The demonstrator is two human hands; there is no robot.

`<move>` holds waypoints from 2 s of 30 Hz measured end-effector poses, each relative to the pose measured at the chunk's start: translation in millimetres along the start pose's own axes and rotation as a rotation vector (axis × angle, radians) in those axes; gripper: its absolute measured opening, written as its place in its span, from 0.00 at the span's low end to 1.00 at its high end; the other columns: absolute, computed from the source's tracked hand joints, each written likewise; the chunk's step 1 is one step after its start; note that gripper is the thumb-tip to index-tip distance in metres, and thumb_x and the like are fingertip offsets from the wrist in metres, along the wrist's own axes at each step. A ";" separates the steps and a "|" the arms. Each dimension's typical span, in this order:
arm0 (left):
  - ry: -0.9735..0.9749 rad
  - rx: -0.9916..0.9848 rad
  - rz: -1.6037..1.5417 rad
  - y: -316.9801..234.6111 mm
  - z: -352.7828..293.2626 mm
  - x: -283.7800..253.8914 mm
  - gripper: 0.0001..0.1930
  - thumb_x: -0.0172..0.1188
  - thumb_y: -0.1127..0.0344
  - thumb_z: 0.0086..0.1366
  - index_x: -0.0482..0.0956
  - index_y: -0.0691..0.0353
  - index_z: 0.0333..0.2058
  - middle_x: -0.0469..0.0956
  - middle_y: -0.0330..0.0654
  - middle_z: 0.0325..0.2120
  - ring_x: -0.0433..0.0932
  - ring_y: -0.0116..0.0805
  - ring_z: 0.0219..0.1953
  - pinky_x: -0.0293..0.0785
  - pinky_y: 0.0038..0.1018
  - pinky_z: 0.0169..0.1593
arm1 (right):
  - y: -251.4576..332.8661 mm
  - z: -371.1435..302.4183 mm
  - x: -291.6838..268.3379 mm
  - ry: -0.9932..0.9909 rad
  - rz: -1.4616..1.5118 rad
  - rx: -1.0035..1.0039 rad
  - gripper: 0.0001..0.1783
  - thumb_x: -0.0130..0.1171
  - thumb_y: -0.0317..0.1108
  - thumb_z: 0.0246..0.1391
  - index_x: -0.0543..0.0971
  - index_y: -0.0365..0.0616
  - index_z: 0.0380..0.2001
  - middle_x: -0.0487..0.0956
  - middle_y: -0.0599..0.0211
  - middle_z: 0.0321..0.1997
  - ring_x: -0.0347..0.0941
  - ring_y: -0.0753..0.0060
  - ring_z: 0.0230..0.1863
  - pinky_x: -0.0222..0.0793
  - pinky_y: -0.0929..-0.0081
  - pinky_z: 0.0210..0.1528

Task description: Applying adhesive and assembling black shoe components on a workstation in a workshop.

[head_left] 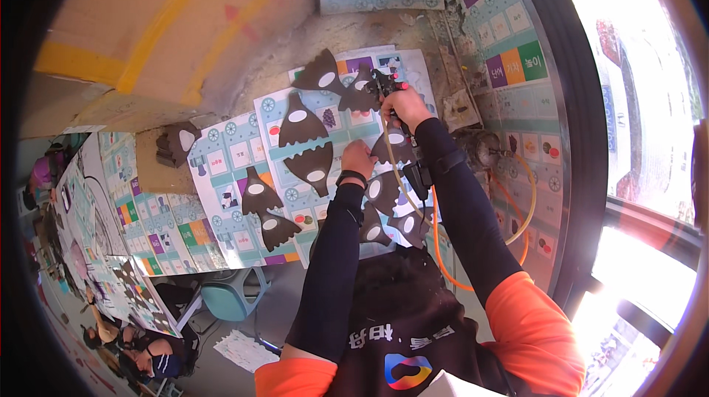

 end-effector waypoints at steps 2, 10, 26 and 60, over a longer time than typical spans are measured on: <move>0.006 -0.008 -0.010 -0.5 -0.1 -0.6 0.16 0.75 0.70 0.38 0.73 0.61 0.22 0.77 0.46 0.23 0.77 0.48 0.32 0.72 0.38 0.37 | -1.5 -1.2 -1.2 -0.014 0.001 -0.017 0.03 0.54 0.23 0.32 0.73 0.34 0.17 0.75 0.62 0.23 0.65 0.71 0.11 0.57 0.75 0.12; 0.010 -0.011 -0.009 0.3 -0.5 -0.3 0.15 0.74 0.70 0.39 0.74 0.62 0.23 0.77 0.47 0.24 0.77 0.49 0.32 0.72 0.39 0.37 | -4.8 6.1 -11.2 -0.060 -0.022 -0.016 0.06 0.54 0.24 0.34 0.74 0.36 0.23 0.72 0.65 0.17 0.66 0.72 0.12 0.58 0.77 0.12; -0.020 0.050 0.035 1.3 -0.2 1.5 0.16 0.73 0.70 0.40 0.72 0.63 0.24 0.77 0.46 0.22 0.78 0.47 0.30 0.72 0.36 0.36 | -1.4 -2.5 -4.8 -0.021 0.007 -0.018 0.05 0.53 0.23 0.34 0.74 0.35 0.21 0.74 0.61 0.20 0.68 0.71 0.13 0.59 0.75 0.13; -0.380 -0.043 0.359 97.6 -5.5 -178.7 0.18 0.69 0.70 0.47 0.75 0.65 0.38 0.74 0.51 0.37 0.72 0.51 0.42 0.69 0.40 0.46 | -14.1 -59.9 142.8 0.080 -0.104 -0.026 0.07 0.54 0.27 0.40 0.75 0.35 0.26 0.77 0.61 0.20 0.75 0.68 0.19 0.65 0.74 0.15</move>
Point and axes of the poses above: each hand's wrist, its own z-axis towards the middle knuckle, its own x-axis out of the palm, y = z × x, the point moved 5 cm from there along z, towards the middle knuckle
